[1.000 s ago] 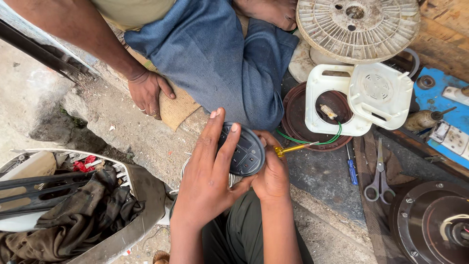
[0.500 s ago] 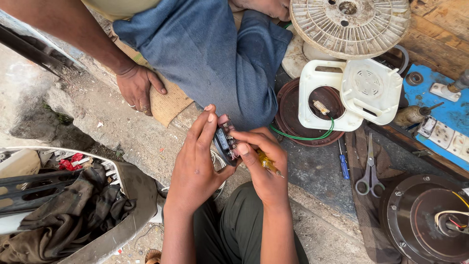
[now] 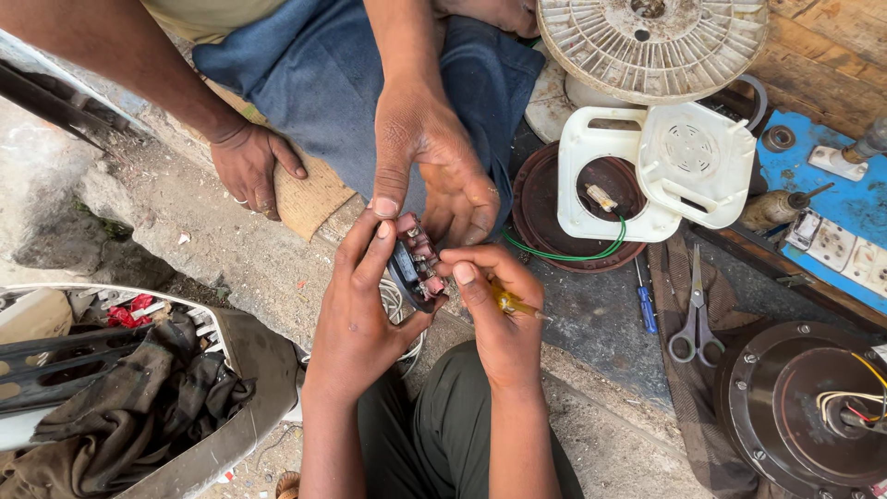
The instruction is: The person sits on the ground and uses a screwdriver to open a small black electrical component. They then use scissors to cut a white wire and connect it to the component's terminals. The person twists the wire ends and secures them into the device.
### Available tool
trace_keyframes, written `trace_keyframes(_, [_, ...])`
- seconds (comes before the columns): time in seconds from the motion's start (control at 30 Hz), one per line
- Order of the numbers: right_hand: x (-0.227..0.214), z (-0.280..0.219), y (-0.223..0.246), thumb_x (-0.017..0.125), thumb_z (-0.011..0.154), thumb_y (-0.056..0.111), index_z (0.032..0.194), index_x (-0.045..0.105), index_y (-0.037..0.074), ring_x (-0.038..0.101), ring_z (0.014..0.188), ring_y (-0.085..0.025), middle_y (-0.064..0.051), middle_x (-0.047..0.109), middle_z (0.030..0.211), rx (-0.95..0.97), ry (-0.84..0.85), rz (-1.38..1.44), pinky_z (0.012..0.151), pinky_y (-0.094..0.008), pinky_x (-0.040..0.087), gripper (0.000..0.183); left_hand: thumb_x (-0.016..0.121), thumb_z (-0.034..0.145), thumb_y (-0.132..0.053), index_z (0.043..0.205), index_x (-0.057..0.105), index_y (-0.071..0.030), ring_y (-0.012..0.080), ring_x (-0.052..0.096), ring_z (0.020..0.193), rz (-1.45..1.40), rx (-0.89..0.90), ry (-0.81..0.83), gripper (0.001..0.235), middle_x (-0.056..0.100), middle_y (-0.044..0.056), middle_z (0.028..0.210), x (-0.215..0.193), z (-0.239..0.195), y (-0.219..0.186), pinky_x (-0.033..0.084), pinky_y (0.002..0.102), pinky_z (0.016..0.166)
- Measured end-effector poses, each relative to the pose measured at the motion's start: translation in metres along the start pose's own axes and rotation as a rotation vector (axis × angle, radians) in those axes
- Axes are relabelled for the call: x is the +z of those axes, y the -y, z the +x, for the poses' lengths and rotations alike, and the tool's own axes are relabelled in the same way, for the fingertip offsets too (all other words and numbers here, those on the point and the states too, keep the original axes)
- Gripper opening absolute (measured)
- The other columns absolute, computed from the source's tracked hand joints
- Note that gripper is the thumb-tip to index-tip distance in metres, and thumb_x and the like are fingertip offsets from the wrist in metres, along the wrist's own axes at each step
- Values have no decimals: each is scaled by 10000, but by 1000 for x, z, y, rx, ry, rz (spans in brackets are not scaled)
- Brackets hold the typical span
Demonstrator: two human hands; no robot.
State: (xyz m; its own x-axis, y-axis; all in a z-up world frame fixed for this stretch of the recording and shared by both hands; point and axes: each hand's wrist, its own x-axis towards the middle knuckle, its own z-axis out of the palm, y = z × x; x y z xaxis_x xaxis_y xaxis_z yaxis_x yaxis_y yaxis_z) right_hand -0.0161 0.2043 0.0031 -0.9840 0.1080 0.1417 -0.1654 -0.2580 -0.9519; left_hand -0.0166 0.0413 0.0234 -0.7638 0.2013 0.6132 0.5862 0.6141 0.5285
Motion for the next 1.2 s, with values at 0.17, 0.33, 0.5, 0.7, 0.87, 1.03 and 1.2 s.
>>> trace_keyframes(0.17, [-2, 1, -2, 680, 1023, 191, 1112, 723, 3, 543, 745, -30, -44, 743, 935, -30, -26, 38, 673, -204, 431, 213, 977, 650, -105, 1582, 236, -194, 425, 428, 1510, -28, 31, 3, 1195, 336, 207, 1637, 0, 0, 3, 443, 516, 1218])
trace_keyframes(0.33, [-4, 0, -5, 661, 1042, 185, 1125, 697, 5, 499, 672, -27, -64, 737, 902, -93, -93, 116, 626, -195, 402, 201, 972, 656, -90, 1584, 236, -211, 422, 405, 1527, -47, 13, -15, 1190, 313, 203, 1649, 2, -1, 6, 433, 516, 1236])
trace_keyframes(0.5, [-3, 2, -7, 680, 1024, 166, 1112, 705, 3, 503, 655, -34, -65, 710, 865, -49, -104, 154, 597, -195, 395, 187, 953, 682, -55, 1591, 235, -205, 420, 391, 1538, -15, -2, -35, 1169, 303, 199, 1657, 4, -1, 8, 413, 517, 1250])
trace_keyframes(0.7, [-6, 5, -8, 690, 1006, 164, 1092, 717, 13, 504, 651, -34, -45, 694, 842, 16, -143, 145, 587, -195, 398, 176, 968, 730, -80, 1604, 222, -207, 425, 392, 1543, -55, 18, -71, 1156, 303, 210, 1654, 17, 0, 13, 410, 507, 1269])
trace_keyframes(0.87, [-8, 7, -10, 690, 1009, 144, 1133, 694, 13, 504, 675, -31, -39, 685, 864, 31, -107, 183, 606, -191, 391, 180, 982, 727, -108, 1616, 168, -197, 425, 385, 1535, -31, 3, -105, 1208, 292, 219, 1648, 25, -2, 19, 385, 510, 1274])
trace_keyframes(1.03, [-8, 11, -18, 699, 993, 143, 1137, 626, 38, 495, 704, -15, 10, 622, 886, 44, -78, 122, 600, -192, 385, 192, 963, 724, -68, 1648, 66, -158, 361, 446, 1498, -306, -132, -159, 1292, 236, 188, 1706, 37, -5, 23, 439, 484, 1239])
trace_keyframes(1.2, [-3, 18, -28, 687, 988, 172, 1107, 705, 29, 488, 692, -17, 35, 621, 874, 165, -45, -38, 592, -205, 391, 187, 924, 746, 22, 1693, 38, -142, 287, 409, 1568, -617, -273, -185, 1307, 165, 159, 1774, 49, -9, 25, 444, 449, 1293])
